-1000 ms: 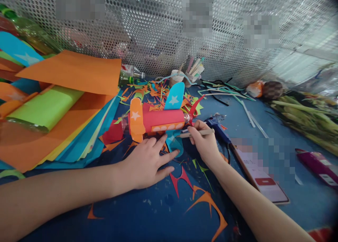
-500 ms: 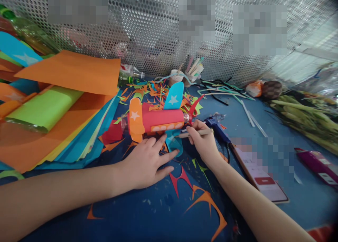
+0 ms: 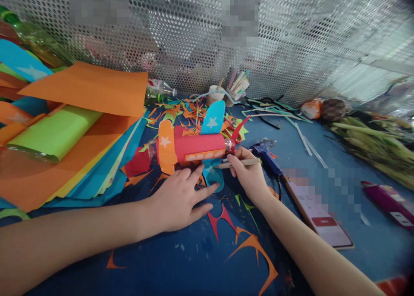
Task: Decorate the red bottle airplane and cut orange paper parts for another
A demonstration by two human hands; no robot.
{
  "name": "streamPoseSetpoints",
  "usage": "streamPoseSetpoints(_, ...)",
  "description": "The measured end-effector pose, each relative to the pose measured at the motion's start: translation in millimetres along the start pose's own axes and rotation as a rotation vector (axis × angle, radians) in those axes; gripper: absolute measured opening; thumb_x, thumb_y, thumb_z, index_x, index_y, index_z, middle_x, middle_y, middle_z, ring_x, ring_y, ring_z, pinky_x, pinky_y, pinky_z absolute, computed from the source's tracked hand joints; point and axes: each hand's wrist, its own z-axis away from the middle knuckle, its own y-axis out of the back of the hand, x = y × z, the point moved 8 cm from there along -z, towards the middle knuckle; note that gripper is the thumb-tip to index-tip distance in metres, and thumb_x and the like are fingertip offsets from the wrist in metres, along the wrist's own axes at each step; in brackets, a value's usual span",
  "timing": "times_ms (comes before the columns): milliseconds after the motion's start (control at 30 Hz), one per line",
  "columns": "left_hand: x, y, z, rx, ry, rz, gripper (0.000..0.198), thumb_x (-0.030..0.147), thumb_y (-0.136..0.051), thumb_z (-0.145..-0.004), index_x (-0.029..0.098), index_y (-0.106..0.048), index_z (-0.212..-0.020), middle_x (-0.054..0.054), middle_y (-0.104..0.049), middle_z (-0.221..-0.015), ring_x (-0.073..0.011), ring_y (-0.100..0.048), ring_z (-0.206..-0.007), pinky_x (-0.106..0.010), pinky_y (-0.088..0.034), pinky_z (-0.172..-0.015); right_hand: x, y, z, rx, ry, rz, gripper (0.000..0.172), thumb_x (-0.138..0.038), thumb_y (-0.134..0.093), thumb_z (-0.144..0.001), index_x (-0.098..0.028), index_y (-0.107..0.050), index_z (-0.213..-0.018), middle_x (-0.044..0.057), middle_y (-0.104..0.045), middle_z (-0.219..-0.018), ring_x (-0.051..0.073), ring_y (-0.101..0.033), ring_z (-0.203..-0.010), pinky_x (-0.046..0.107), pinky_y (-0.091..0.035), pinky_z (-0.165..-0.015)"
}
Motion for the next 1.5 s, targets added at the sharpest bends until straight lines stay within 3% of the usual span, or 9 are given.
streamPoseSetpoints(600, 0.1, -0.2, 0.0, 0.005, 0.0, -0.007, 0.048, 0.051, -0.024, -0.095, 0.037, -0.041, -0.138, -0.017, -0.043, -0.138, -0.0276, -0.054, -0.091, -0.044, -0.047, -0.075, 6.1, 4.4, -1.2, 0.043, -0.019, -0.012, 0.028, -0.015, -0.053, -0.076, -0.022, -0.036, -0.056, -0.01, -0.04, -0.037, 0.007, -0.034, -0.037, 0.02, -0.026, -0.041)
streamPoseSetpoints(1500, 0.3, -1.0, -0.4, 0.0, 0.005, -0.004, 0.048, 0.051, -0.024, -0.095, 0.037, -0.041, -0.138, -0.017, -0.042, -0.139, -0.0284, -0.054, -0.093, -0.044, -0.046, -0.075, 4.1, 1.0, -1.0, 0.008, 0.0, -0.044, 0.028, -0.014, -0.053, -0.077, -0.021, -0.037, -0.056, -0.01, -0.04, -0.036, 0.006, -0.033, -0.035, 0.02, -0.025, -0.041)
